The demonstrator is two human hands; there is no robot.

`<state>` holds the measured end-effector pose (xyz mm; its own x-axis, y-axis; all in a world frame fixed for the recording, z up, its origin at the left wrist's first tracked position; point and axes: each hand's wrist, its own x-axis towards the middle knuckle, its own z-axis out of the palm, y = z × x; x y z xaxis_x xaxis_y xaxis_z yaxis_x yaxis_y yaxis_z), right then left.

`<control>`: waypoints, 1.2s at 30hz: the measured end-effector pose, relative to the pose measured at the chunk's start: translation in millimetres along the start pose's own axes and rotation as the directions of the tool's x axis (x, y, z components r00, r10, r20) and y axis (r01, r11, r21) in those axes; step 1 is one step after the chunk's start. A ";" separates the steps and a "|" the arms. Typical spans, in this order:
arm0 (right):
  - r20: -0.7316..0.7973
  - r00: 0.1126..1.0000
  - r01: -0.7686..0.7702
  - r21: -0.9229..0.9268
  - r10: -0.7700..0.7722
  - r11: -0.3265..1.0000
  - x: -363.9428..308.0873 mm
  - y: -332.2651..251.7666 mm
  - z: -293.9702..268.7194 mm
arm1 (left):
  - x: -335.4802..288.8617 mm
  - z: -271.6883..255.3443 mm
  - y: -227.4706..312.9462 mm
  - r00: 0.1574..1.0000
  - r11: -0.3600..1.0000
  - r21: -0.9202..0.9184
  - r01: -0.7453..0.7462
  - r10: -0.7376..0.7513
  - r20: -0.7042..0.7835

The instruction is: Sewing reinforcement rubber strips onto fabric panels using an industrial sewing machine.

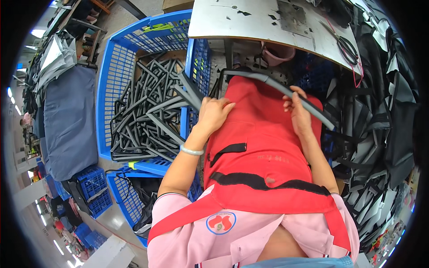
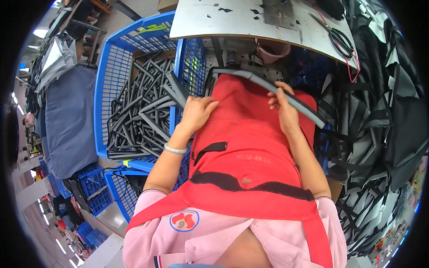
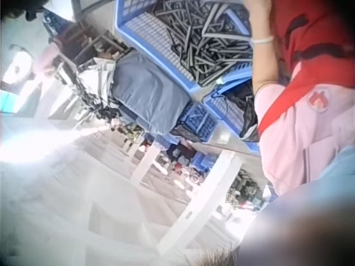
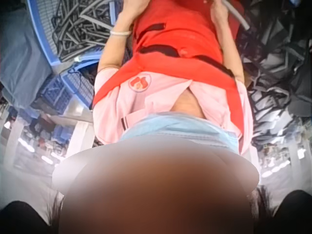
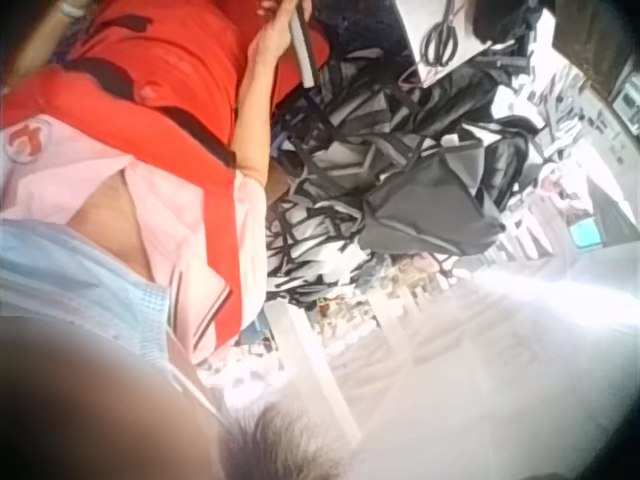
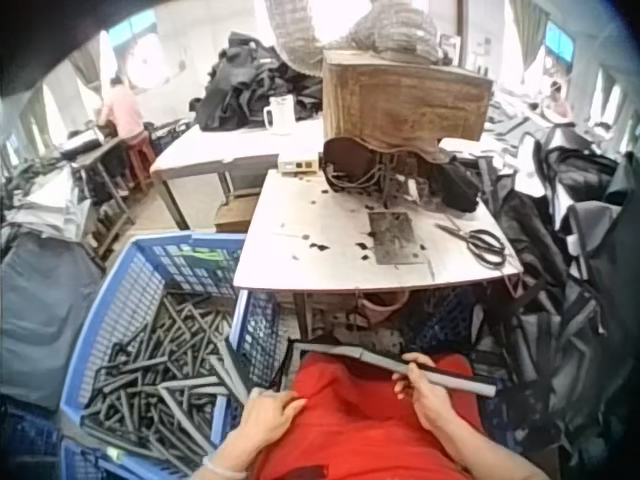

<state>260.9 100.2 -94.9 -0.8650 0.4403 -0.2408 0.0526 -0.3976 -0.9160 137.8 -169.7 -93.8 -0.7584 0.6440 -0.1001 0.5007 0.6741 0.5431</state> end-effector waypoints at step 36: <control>0.096 0.983 0.165 -0.061 -0.158 0.984 -32.5 -141.5 -60.8 | 32.1 -86.8 -39.6 0.989 0.993 0.110 -0.043 0.057 -0.134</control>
<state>311.9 191.0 23.0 -0.9061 0.4187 -0.0608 -0.0604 -0.2703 -0.9609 57.4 -207.1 -46.1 -0.7775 0.6274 0.0434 0.5753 0.6816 0.4522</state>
